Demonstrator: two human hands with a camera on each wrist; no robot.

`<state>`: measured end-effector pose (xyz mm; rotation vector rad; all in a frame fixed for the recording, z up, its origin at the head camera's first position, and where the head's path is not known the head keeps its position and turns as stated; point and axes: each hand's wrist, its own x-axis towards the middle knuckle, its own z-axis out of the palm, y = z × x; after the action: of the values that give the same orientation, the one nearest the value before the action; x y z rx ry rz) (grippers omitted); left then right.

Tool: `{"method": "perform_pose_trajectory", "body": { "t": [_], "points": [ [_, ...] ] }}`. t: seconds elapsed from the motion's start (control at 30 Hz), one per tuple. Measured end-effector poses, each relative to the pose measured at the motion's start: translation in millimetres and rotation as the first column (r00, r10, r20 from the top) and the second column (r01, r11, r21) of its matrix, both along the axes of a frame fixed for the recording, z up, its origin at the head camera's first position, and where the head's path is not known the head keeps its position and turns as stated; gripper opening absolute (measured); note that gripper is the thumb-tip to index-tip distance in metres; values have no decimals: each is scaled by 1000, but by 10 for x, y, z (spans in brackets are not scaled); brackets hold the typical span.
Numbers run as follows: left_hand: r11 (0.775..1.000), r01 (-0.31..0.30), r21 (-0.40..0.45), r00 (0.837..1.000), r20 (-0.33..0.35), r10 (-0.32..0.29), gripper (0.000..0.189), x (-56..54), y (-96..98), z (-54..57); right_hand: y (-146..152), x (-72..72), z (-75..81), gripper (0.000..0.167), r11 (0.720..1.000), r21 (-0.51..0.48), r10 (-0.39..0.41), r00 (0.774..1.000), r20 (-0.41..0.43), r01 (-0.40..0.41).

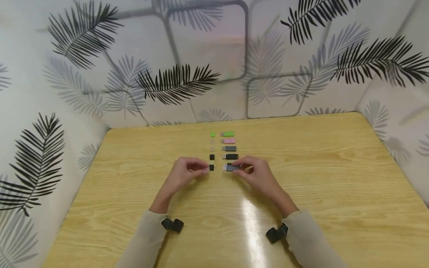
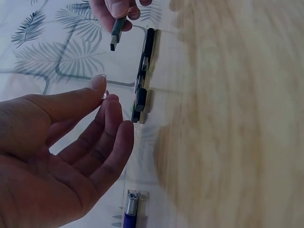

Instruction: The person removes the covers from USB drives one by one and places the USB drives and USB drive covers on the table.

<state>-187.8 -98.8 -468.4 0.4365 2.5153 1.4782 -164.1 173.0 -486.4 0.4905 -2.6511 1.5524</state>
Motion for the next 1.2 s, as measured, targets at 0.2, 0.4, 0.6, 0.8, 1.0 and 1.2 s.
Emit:
{"method": "perform_pose_trajectory", "body": {
  "t": [0.2,0.4,0.6,0.8,1.0,1.2],
  "points": [
    [995,36,-90,999,-9,-37,7,29,16,-8,-28,30,-48,19,999,44,24,998,61,-27],
    [992,58,-114,998,-13,-60,8,54,54,-23,-26,22,-81,18,995,98,17,998,68,-24],
    [984,53,-169,998,-35,-60,9,79,101,-57,-14,10,-95,18,990,139,19,996,83,-31],
    [982,48,-184,998,-39,-56,8,84,111,-72,5,2,-78,17,986,160,26,994,108,-43],
    [976,58,-212,996,-54,-71,6,84,124,-84,12,8,-60,15,983,175,34,993,113,-54],
    [967,65,-246,995,-53,-80,6,91,146,-84,15,20,-53,15,982,183,36,994,102,-54]
  ]
}}
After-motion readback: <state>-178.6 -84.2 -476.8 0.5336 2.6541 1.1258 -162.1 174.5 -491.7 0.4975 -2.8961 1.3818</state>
